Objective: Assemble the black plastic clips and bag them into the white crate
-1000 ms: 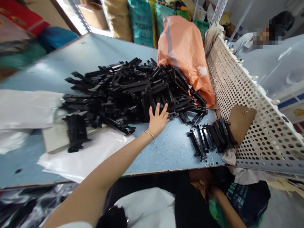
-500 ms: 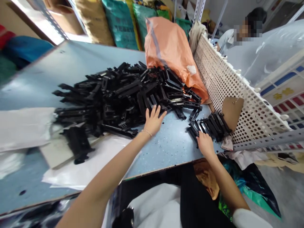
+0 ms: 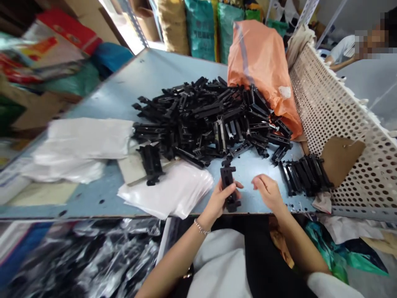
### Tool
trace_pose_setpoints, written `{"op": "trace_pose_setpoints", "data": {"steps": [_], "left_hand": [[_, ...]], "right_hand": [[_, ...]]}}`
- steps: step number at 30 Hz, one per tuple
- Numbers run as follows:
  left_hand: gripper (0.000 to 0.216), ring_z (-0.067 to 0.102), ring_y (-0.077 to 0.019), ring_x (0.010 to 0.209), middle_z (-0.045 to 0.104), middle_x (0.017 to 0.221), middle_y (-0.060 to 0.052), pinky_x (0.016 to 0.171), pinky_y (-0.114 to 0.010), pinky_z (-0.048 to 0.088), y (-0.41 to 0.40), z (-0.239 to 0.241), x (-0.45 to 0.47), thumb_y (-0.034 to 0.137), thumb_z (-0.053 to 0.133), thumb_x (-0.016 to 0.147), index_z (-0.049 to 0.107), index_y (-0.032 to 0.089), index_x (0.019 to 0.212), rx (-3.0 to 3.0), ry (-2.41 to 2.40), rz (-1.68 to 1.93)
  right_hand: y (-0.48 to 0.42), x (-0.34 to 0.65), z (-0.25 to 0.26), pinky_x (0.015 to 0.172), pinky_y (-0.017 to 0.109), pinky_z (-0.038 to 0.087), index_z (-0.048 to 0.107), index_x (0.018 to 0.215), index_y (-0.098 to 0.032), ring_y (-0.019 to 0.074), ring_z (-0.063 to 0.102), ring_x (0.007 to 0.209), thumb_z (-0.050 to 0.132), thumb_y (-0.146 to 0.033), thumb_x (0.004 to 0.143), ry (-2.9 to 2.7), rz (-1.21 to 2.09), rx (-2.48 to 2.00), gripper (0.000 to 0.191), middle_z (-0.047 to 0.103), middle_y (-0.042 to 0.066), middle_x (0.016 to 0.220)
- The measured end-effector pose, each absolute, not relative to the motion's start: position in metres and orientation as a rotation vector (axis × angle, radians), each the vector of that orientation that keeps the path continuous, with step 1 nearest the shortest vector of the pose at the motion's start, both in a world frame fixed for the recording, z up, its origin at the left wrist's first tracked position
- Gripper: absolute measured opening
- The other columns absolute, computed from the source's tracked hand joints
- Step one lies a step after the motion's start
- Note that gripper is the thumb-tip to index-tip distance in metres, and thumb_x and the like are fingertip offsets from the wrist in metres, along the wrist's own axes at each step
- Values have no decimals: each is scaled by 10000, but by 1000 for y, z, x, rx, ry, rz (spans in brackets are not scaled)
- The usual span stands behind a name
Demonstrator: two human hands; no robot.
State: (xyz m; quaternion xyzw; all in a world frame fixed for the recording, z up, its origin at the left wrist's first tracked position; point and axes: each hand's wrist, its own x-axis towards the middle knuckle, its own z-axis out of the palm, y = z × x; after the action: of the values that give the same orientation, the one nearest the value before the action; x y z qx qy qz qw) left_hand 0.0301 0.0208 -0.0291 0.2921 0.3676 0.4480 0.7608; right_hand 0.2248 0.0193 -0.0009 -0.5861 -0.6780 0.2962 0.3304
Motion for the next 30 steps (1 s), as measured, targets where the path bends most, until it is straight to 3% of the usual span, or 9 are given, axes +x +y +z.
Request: {"op": "trace_pose_setpoints", "data": {"steps": [4, 8, 12, 15, 17, 19, 21, 25, 30], "left_hand": [[558, 604, -105, 496, 638, 732, 33, 475, -205, 445, 24, -16, 19, 532, 843, 707, 520, 190, 1007, 633, 855, 850], [559, 608, -106, 482, 633, 754, 20, 454, -209, 434, 17, -7, 16, 546, 818, 711, 548, 164, 1017, 613, 814, 711], [543, 609, -111, 477, 599, 752, 37, 456, -227, 454, 18, -10, 18, 532, 820, 710, 567, 162, 1017, 657, 858, 733], [555, 609, -111, 498, 597, 759, 39, 463, -229, 459, 26, -17, 21, 535, 836, 694, 584, 167, 1024, 658, 916, 821], [573, 613, -106, 549, 610, 786, 26, 487, -223, 474, 32, -21, 20, 541, 848, 681, 605, 159, 1033, 565, 929, 876], [592, 614, -97, 614, 620, 804, 15, 551, -218, 513, 37, -23, 17, 526, 872, 664, 629, 145, 1046, 461, 921, 949], [603, 602, -85, 637, 621, 800, 14, 595, -208, 528, 41, -23, 15, 494, 899, 648, 646, 131, 1058, 389, 893, 1003], [620, 583, -79, 584, 622, 795, 10, 509, -199, 484, 41, -26, 22, 486, 896, 668, 661, 120, 1110, 296, 872, 931], [504, 611, -112, 565, 657, 802, -3, 456, -225, 475, 29, -33, 44, 444, 892, 671, 652, 146, 1000, 150, 987, 789]], "right_hand": [[46, 218, 15, 823, 401, 488, 660, 1112, -179, 268, 593, 930, 454, -463, 1044, -2250, 202, -1318, 357, 699, 131, 1011], [62, 211, 9, 708, 376, 441, 660, 947, -184, 244, 549, 787, 429, -405, 1060, -2479, 33, -1123, 339, 670, 112, 858], [69, 206, -3, 623, 324, 402, 572, 785, -216, 180, 505, 656, 328, -554, 1063, -2197, 603, -1200, 501, 577, 35, 694], [65, 199, -7, 541, 286, 366, 535, 798, -224, 142, 447, 544, 242, -640, 1047, -1799, 1180, -1346, 566, 487, -29, 601], [55, 197, -6, 556, 279, 378, 564, 851, -217, 139, 471, 554, 232, -665, 1037, -1772, 1316, -1366, 588, 508, -31, 614], [39, 196, -5, 628, 292, 402, 605, 921, -205, 155, 535, 650, 288, -664, 1034, -2009, 1142, -1358, 569, 597, 4, 715], [22, 195, -4, 677, 316, 386, 635, 974, -190, 183, 558, 745, 398, -622, 1031, -2350, 719, -1276, 495, 657, 49, 823], [8, 196, -7, 659, 344, 312, 666, 990, -168, 191, 515, 749, 517, -395, 1048, -2656, -73, -913, 278, 666, 55, 812], [23, 211, -4, 643, 334, 289, 670, 929, -190, 169, 504, 730, 486, -384, 1066, -2746, -250, -613, 300, 655, 25, 788]]}}
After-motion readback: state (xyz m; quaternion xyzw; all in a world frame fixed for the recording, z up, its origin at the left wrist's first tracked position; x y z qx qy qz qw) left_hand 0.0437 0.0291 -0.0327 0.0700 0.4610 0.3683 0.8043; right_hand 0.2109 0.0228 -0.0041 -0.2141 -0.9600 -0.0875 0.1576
